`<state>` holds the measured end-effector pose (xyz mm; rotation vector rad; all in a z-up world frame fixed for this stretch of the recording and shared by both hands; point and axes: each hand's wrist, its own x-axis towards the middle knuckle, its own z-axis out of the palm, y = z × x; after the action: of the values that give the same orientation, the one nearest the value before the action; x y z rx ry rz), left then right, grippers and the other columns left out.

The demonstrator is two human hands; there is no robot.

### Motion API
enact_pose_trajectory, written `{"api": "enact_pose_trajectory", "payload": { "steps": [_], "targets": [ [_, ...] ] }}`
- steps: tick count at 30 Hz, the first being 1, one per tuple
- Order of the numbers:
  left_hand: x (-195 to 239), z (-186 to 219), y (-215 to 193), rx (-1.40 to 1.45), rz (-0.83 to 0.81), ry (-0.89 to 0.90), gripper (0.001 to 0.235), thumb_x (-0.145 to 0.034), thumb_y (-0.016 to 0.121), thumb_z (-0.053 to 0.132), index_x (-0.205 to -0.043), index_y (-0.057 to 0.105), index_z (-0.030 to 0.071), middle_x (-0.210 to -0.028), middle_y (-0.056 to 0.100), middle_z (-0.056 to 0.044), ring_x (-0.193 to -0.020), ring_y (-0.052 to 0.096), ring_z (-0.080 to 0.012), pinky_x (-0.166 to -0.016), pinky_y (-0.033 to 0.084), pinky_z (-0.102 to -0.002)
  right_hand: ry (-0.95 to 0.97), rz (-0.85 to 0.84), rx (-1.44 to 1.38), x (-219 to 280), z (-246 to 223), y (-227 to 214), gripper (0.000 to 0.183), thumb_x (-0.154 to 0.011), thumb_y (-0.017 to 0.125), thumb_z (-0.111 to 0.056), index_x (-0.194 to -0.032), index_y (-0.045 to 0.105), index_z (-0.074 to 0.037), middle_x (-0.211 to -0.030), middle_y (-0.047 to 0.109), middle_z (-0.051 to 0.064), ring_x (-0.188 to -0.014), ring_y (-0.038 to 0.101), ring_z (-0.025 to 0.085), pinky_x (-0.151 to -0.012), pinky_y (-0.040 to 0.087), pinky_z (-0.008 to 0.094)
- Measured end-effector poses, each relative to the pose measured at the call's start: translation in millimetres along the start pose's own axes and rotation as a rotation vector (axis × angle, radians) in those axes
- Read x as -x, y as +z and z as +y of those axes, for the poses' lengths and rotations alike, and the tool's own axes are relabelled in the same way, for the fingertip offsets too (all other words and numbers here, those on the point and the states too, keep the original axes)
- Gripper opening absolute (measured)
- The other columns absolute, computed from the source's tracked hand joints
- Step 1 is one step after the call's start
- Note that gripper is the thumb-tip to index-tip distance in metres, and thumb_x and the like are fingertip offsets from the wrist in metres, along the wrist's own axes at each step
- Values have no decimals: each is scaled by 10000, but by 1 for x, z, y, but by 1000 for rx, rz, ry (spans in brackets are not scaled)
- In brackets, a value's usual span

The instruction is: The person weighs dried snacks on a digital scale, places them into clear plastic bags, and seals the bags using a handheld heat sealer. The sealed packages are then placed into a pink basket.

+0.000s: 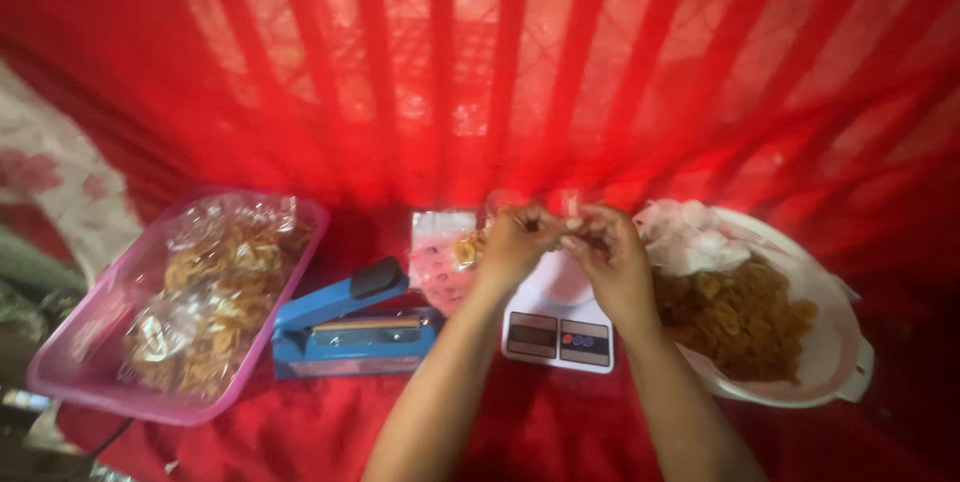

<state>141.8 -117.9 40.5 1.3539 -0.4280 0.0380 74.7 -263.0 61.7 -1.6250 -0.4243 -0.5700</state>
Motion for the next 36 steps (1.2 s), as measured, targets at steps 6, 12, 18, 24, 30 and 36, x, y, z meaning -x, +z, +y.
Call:
{"api": "enact_pose_trajectory", "payload": {
  "steps": [6, 12, 18, 24, 30, 36],
  "targets": [
    [8, 44, 8, -163, 26, 16, 222, -943, 776, 170, -806, 698, 14, -714, 681, -21, -677, 588, -83, -630, 472, -253, -203, 47, 254, 1, -26, -15, 135, -996, 666, -8, -1118, 674, -66, -991, 667, 61, -877, 643, 122, -771, 523, 284],
    [34, 85, 28, -443, 105, 293, 91, -864, 744, 57, -915, 688, 6, -843, 689, -92, -752, 680, -179, -692, 535, -294, -37, -12, 637, 6, -50, -29, 346, -920, 660, -112, -1264, 702, -105, -999, 704, 84, -808, 690, 169, -718, 552, 291],
    [44, 100, 37, -505, -66, 453, 119, -836, 664, -60, -913, 684, 28, -959, 672, -141, -860, 700, -292, -756, 562, -369, 205, -182, 285, -5, -49, -62, 313, -966, 641, -142, -1272, 699, -120, -1130, 761, 47, -992, 721, 159, -869, 564, 265],
    [42, 94, 35, -677, -40, 422, 259, -827, 655, -22, -1012, 781, 111, -1003, 716, -101, -876, 709, -320, -757, 551, -410, 554, -234, 680, -22, -36, -154, 278, -922, 688, -278, -1155, 776, -154, -1101, 793, 53, -1028, 744, 198, -899, 571, 365],
    [44, 92, 31, -806, -59, 377, 272, -869, 644, 59, -1065, 799, 167, -985, 714, -81, -870, 697, -325, -794, 533, -446, 304, -470, 1125, 5, 13, -193, 317, -828, 728, -236, -1122, 788, -133, -1093, 748, 89, -1061, 688, 256, -956, 512, 392],
    [44, 89, 32, -885, -144, 235, 295, -853, 661, 145, -1116, 783, 195, -1030, 682, -107, -915, 676, -340, -802, 537, -449, 349, -435, 1056, 9, 35, -204, 314, -860, 727, -299, -1115, 798, -129, -1107, 719, 116, -1051, 679, 262, -953, 509, 375]
  ]
}}
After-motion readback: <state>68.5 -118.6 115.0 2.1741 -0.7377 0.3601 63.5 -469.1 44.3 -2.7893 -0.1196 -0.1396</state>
